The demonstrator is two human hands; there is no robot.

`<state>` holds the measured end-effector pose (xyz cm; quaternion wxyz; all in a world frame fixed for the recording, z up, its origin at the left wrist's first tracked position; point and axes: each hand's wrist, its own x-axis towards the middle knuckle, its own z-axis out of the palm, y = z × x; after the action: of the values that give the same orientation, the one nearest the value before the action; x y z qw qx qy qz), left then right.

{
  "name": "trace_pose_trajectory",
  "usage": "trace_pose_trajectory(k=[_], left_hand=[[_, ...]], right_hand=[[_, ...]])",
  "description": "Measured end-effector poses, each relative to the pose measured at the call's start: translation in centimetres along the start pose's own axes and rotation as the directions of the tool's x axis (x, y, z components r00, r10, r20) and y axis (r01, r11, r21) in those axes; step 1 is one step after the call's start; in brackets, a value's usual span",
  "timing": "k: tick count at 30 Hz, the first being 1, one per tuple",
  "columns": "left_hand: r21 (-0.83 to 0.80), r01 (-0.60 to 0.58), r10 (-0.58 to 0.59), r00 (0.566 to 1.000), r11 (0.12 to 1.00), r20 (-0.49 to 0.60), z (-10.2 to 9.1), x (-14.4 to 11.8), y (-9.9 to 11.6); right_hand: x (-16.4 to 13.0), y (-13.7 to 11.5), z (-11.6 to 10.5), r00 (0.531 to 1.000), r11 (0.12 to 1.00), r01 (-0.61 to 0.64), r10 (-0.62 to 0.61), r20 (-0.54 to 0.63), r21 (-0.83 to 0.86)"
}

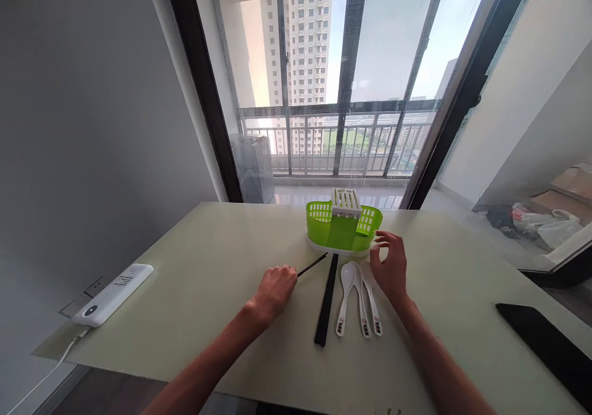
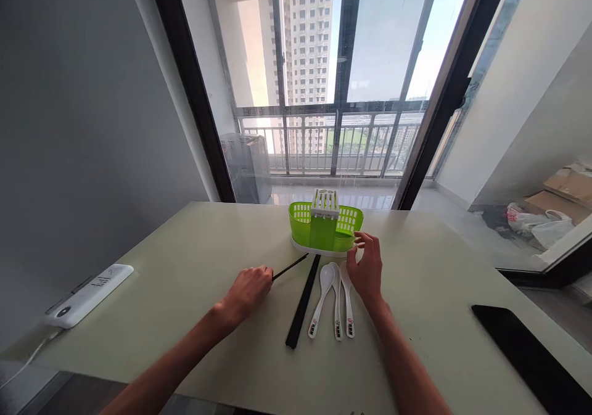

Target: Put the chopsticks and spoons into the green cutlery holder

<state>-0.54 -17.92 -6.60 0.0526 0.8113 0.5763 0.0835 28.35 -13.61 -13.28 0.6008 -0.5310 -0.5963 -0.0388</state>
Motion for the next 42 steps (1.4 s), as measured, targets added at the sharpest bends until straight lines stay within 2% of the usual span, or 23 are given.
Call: trace_pose_trajectory(k=[2,4,6,9,10,13,17,21,24,29,34,39,42], left_hand=[[-0.059,-0.041,0.039,0.999,0.997,-0.033,-1.2,-0.1,-0.3],[-0.254,-0.106,0.082,0.991,0.961,-0.102,-2.1,-0.3,-0.4],[-0.507,-0.171,0.087,0.979,0.845,-0.185,-2.5,-0.3,-0.2],[-0.711,-0.219,0.060,0.968,0.668,-0.242,-2.0,-0.3,0.5],[-0.739,-0.232,0.062,0.966,0.633,-0.251,-1.6,-0.3,0.7],[-0.778,-0.260,0.059,0.959,0.572,-0.277,-0.4,-0.2,1.2],[-0.794,-0.262,0.037,0.956,0.549,-0.290,0.6,0.1,1.1],[-0.801,-0.262,0.026,0.955,0.539,-0.295,0.8,0.4,0.8],[-0.792,-0.293,0.052,0.948,0.536,-0.315,0.8,0.5,0.7],[-0.749,-0.304,0.108,0.948,0.588,-0.299,0.9,0.9,0.5],[-0.739,-0.310,0.151,0.949,0.599,-0.276,1.2,1.1,0.0],[-0.791,-0.243,0.173,0.969,0.561,-0.175,2.3,1.0,-0.9],[-0.800,-0.190,0.122,0.982,0.569,-0.147,3.0,1.0,-1.4]], right_hand=[[0.3,-1.1,-0.4,0.997,1.000,-0.004,0.006,-0.080,0.022],[0.7,-2.7,-0.7,0.999,0.996,0.005,-0.001,-0.049,0.092],[1.4,-5.0,-0.7,0.992,0.980,0.006,-0.030,0.120,0.200],[3.1,-8.7,-0.5,0.905,0.942,-0.032,-0.115,0.410,0.334],[3.7,-9.8,-0.4,0.865,0.937,-0.038,-0.143,0.481,0.348],[5.5,-12.4,-0.1,0.778,0.933,-0.034,-0.200,0.595,0.358],[6.9,-14.1,-0.3,0.695,0.924,-0.019,-0.263,0.669,0.383],[7.3,-15.0,-1.0,0.627,0.915,0.021,-0.326,0.707,0.403],[7.5,-15.3,-1.3,0.618,0.929,0.075,-0.328,0.714,0.362],[7.2,-15.1,-1.4,0.652,0.948,0.132,-0.304,0.695,0.291],[7.0,-14.9,-1.9,0.647,0.952,0.150,-0.299,0.701,0.268],[7.1,-15.3,-2.2,0.620,0.944,0.183,-0.328,0.713,0.275],[6.8,-15.6,-2.2,0.637,0.947,0.149,-0.312,0.705,0.284]])
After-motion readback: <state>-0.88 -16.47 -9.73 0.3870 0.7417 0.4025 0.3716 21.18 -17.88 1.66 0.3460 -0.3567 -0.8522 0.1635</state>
